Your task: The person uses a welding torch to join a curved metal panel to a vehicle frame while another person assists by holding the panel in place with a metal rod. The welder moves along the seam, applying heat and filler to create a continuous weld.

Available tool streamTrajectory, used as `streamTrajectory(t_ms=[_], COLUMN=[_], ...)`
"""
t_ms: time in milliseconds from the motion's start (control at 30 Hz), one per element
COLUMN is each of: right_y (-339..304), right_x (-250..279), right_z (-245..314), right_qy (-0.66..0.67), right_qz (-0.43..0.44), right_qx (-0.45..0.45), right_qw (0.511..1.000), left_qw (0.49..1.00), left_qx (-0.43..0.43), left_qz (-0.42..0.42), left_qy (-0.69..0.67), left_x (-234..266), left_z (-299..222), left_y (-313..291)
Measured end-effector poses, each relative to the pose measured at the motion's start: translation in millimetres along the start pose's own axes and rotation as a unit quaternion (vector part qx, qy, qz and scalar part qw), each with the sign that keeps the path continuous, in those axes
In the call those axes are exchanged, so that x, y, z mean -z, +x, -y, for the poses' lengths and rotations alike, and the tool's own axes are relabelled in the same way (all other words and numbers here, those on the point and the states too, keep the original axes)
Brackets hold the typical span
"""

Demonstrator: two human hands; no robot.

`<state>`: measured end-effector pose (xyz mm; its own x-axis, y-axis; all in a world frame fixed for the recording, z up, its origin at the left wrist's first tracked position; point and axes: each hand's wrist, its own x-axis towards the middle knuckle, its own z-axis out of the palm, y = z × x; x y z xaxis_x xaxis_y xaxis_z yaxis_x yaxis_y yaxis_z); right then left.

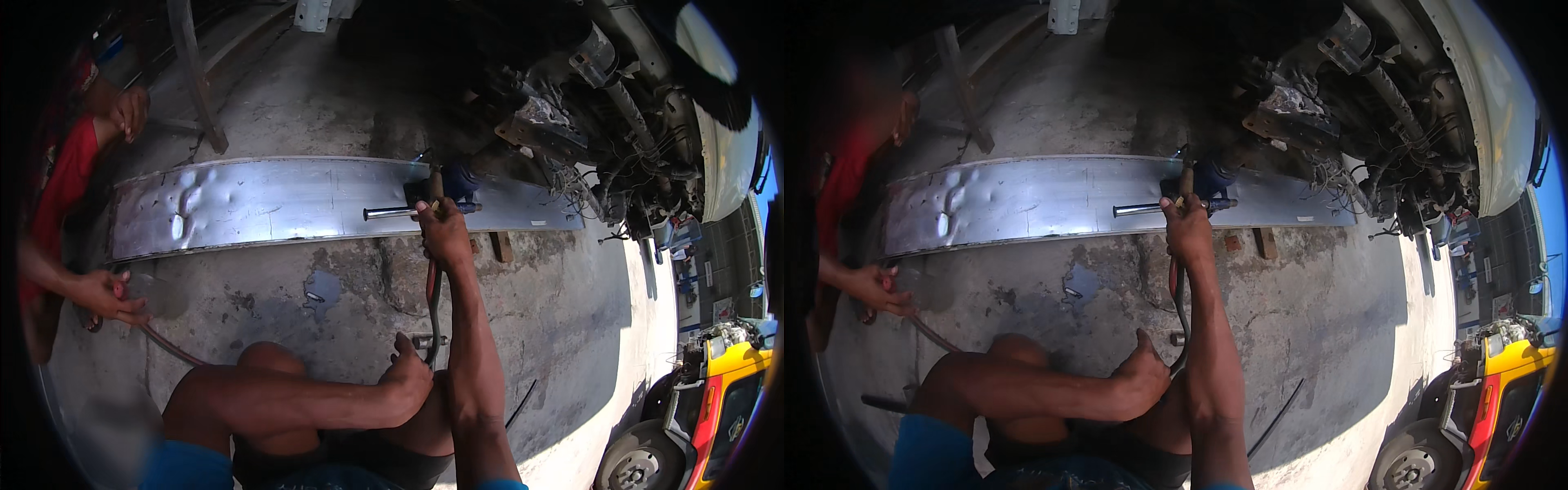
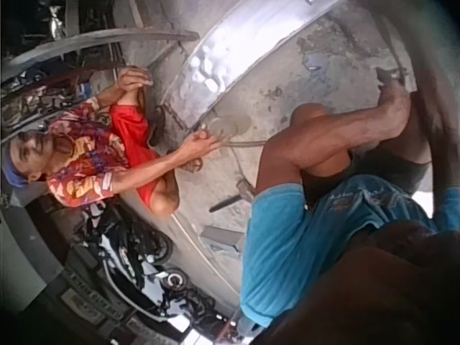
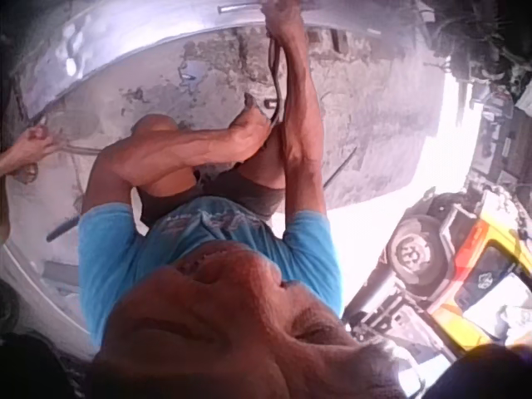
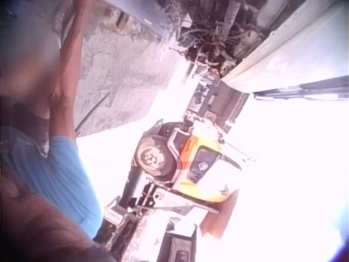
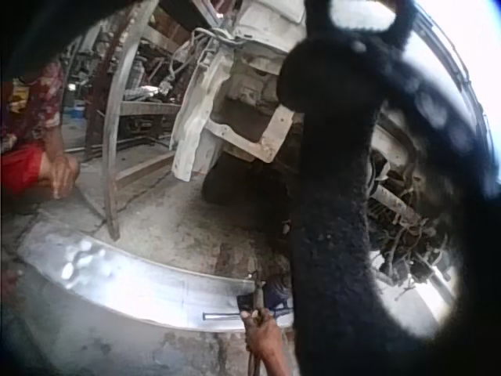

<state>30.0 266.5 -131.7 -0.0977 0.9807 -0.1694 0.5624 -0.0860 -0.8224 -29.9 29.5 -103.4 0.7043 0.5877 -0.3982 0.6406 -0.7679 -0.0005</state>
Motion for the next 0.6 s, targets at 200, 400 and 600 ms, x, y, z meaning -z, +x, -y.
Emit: streamTrajectory(t_ms=[200,400,600], right_y=[11.7,8.4,0.2], right_x=[-9.0,-8.5,-1.2], right_z=[-8.3,-4.6,3.9], right_qy=[-0.077,-0.039,0.013], right_qz=[-0.032,-0.005,0.020], right_qx=[0.046,0.010,-0.018], right_qw=[0.995,0.999,1.000], left_qw=[1.000,1.000,1.000], left_qx=[0.006,0.006,0.005], left_qz=[-0.007,-0.011,-0.015], left_qy=[0.000,0.007,0.022], left_x=[-4.2,-11.4,-12.3], left_z=[2.7,0.2,-2.2], left_y=[5.8,13.4,16.9])
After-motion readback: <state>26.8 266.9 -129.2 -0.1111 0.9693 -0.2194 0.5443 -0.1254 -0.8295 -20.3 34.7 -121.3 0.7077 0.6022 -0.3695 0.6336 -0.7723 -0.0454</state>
